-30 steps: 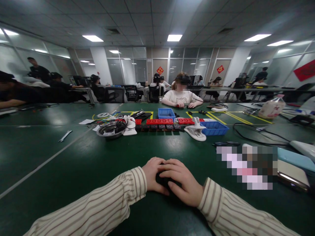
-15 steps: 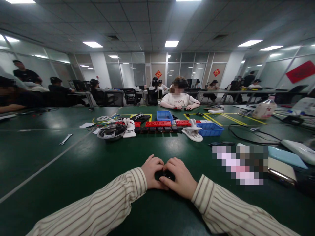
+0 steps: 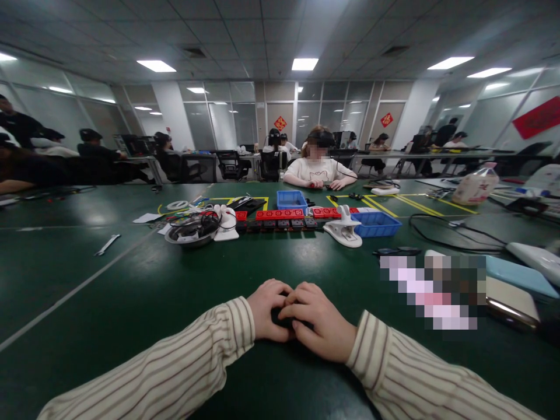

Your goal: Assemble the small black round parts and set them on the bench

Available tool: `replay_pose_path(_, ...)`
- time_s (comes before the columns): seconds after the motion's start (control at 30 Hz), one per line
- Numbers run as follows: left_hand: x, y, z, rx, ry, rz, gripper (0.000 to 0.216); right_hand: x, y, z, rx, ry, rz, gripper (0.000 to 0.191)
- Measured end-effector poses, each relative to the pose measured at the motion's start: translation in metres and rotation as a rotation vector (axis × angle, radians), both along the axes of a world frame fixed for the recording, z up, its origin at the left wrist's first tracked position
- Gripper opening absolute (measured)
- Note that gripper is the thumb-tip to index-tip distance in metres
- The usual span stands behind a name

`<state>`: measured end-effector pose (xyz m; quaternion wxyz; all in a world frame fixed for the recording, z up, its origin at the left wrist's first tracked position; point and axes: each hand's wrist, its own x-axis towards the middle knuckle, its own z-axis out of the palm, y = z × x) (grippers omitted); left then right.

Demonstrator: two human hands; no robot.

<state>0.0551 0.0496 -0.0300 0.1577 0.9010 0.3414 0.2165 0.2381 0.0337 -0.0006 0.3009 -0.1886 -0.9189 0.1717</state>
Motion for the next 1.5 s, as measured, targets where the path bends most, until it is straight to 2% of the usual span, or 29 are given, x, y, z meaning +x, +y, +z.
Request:
replay_pose_path(0.07,0.0,-0.001,0.001,-0.008,-0.004,0.012,0.036,0.001,0.001,0.0,-0.002,0.024,0.035,0.026)
replay_pose_path(0.13,0.0,-0.002,0.002,-0.018,-0.023,0.048,0.059,0.001,0.001,0.0,0.001,0.058,0.05,0.025)
replay_pose_path(0.23,0.0,-0.005,0.005,-0.026,-0.058,0.113,0.081,0.002,0.003,-0.001,-0.01,0.09,-0.042,0.035)
replay_pose_path(0.37,0.002,-0.01,0.006,0.043,-0.005,0.159,0.081,0.002,0.005,-0.006,-0.019,0.073,-0.207,0.045)
replay_pose_path(0.57,0.007,-0.013,0.007,0.071,0.062,0.14,0.057,-0.003,0.003,-0.009,-0.011,-0.007,-0.291,0.03)
replay_pose_path(0.73,0.005,-0.009,0.006,0.05,0.031,0.112,0.043,-0.003,0.001,-0.006,-0.016,-0.031,-0.259,0.019)
replay_pose_path(0.87,0.001,-0.005,0.003,0.008,0.007,0.063,0.036,-0.001,0.0,-0.003,-0.02,-0.013,-0.163,0.008)
replay_pose_path(1.0,-0.001,-0.001,0.002,-0.02,0.008,0.018,0.03,0.0,-0.001,0.0,-0.021,0.015,-0.034,0.017)
replay_pose_path(1.13,-0.003,0.002,0.002,-0.031,0.023,-0.003,0.03,0.001,-0.001,0.001,-0.006,0.086,0.091,0.021)
replay_pose_path(1.23,-0.003,0.001,0.004,-0.039,0.027,-0.003,0.043,0.002,-0.001,0.002,-0.002,0.128,0.09,0.024)
replay_pose_path(1.37,-0.001,-0.002,0.007,-0.044,-0.021,0.034,0.075,0.004,0.001,-0.001,-0.021,0.127,-0.066,0.035)
replay_pose_path(1.5,0.004,-0.009,0.009,0.035,0.022,0.125,0.076,0.003,0.005,-0.007,-0.02,0.103,-0.214,0.048)
